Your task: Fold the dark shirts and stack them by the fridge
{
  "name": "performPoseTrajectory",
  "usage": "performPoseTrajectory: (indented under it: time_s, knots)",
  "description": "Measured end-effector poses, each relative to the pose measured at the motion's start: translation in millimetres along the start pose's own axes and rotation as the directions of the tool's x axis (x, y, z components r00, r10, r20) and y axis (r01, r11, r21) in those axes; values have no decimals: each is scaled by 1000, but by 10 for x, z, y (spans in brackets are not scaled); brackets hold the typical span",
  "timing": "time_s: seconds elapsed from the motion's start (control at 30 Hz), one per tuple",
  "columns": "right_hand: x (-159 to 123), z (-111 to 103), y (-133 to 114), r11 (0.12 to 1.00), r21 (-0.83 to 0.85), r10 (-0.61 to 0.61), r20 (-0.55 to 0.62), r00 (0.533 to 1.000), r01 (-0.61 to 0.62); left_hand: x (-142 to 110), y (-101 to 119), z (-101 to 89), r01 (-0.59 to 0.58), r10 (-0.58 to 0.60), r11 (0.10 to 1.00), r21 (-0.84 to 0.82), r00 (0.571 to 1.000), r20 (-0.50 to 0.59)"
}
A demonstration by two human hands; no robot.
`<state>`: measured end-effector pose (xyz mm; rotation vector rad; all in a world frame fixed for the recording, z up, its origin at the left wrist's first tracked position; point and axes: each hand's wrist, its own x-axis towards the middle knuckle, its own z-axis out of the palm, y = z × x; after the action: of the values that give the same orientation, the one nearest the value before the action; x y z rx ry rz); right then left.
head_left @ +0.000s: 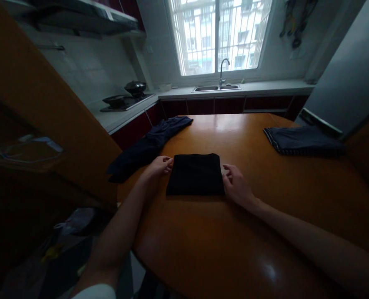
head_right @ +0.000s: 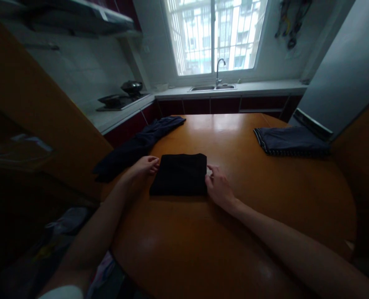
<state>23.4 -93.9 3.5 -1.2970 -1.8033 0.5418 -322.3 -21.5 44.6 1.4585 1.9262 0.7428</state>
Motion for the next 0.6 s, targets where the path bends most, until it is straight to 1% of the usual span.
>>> performPoseTrajectory:
  time_s: [0.07, 0.13, 0.17, 0.27, 0.33, 0.4, 0.43, 0.47, 0.53, 0.6]
  knots:
    - [64, 87, 27, 995, 59, 75, 41, 996, -78, -126, 54, -7, 22, -13, 997, -78, 993, 119]
    - [100, 164, 44, 989, 105, 100, 71, 993, -107, -220, 114, -3, 53, -20, 988, -144, 975, 221]
    - [116, 188, 48, 985, 123, 114, 86, 990, -124, -251, 142, 2, 69, -27, 985, -160, 968, 249]
    - [174, 194, 43, 962, 140, 217, 129, 968, -234, -294, 197, 25, 119, -76, 978, -169, 967, 242]
    - [217, 171, 24, 924, 152, 328, 160, 931, -351, -302, 210, 39, 138, -88, 970, -201, 968, 236]
    - [240, 160, -7, 875, 169, 418, 206, 885, -453, -313, 213, 46, 119, -53, 958, -261, 967, 249]
    - [239, 164, -27, 860, 179, 435, 232, 870, -477, -322, 216, 47, 93, -19, 953, -289, 968, 248]
    - [230, 175, -48, 855, 191, 431, 252, 866, -482, -333, 220, 46, 61, 17, 948, -311, 970, 243]
    - [199, 204, -92, 862, 229, 391, 264, 881, -452, -353, 232, 43, 14, 68, 939, -344, 972, 226]
    - [175, 226, -134, 859, 279, 350, 291, 890, -429, -358, 248, 48, 42, 57, 928, -371, 967, 250]
